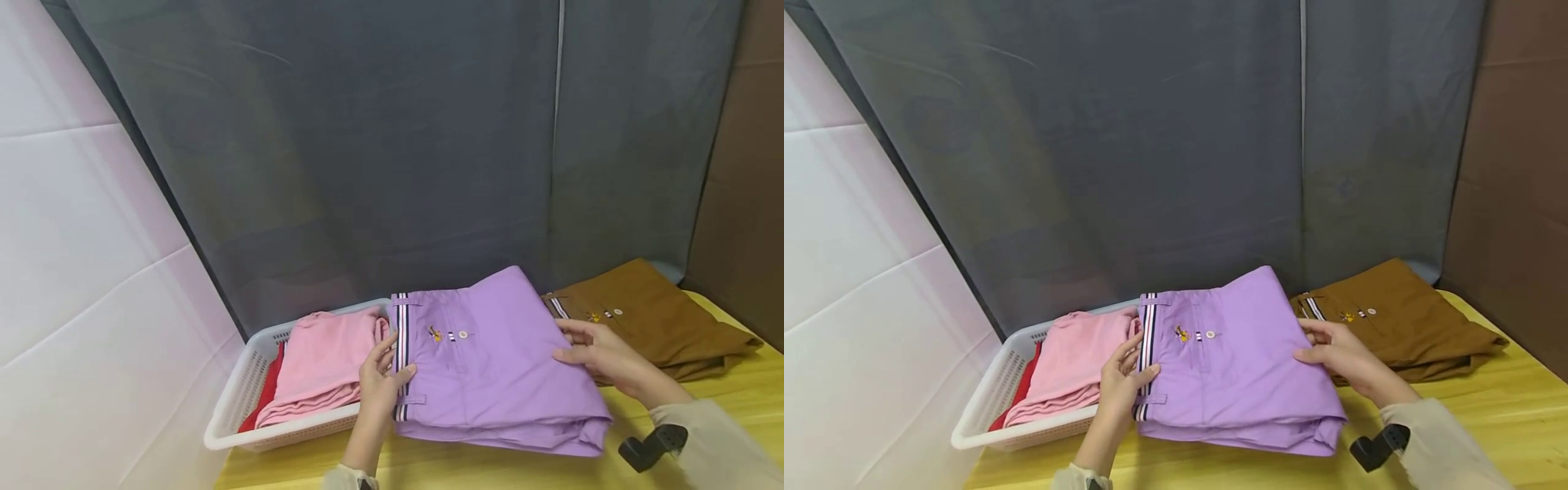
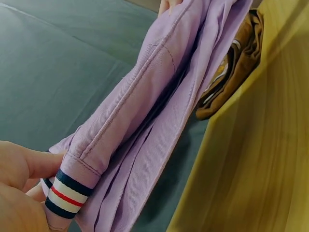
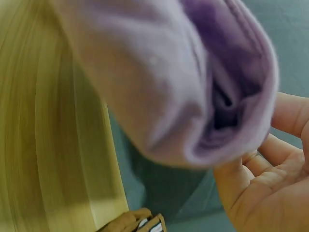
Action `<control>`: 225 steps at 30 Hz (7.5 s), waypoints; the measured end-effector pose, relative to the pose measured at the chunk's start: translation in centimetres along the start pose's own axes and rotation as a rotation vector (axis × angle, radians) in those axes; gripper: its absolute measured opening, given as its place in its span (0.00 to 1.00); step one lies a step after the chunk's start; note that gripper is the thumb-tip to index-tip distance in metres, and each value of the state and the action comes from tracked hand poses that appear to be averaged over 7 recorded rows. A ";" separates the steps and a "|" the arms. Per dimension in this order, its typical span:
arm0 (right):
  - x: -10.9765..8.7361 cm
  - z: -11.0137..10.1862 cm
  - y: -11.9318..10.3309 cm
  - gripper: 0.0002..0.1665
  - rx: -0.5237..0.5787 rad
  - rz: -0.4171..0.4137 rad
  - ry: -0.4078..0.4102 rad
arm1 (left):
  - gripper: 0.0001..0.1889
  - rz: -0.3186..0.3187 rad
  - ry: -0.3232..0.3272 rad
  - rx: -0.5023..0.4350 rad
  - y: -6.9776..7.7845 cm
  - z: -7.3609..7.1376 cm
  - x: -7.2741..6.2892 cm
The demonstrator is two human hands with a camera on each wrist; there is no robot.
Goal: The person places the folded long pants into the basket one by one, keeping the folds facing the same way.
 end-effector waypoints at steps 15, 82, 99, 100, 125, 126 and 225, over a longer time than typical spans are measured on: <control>1.8 2.2 -1.0 0.44 0.023 -0.027 0.000 | 0.32 -0.014 0.030 0.046 1.4 -2.9 1.0; 9.0 11.3 -1.8 0.37 0.104 0.030 -0.065 | 0.35 -0.151 0.103 0.143 2.9 -13.0 3.0; 10.9 13.4 -1.7 0.38 0.125 0.045 -0.068 | 0.35 -0.175 0.088 0.213 3.7 -15.3 4.0; 11.0 13.5 -1.7 0.38 0.126 0.046 -0.068 | 0.35 -0.175 0.084 0.218 3.7 -15.4 4.1; 13.1 17.1 -2.1 0.36 0.147 0.080 -0.063 | 0.38 -0.175 0.053 0.321 3.9 -19.1 6.5; 13.1 17.2 -2.2 0.36 0.148 0.079 -0.066 | 0.38 -0.173 0.052 0.333 4.0 -19.2 6.5; 8.6 23.1 -2.7 0.08 -0.950 -0.368 -0.267 | 0.27 -0.155 -0.009 0.854 -2.4 -20.5 1.4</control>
Point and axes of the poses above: each hand's wrist, its own x-axis towards the middle knuckle, its own z-axis out of the palm, y = z × x, the point moved 2 cm from there along x, towards the middle knuckle, and after that the axes turned 7 degrees about x, right-handed, at the moved point
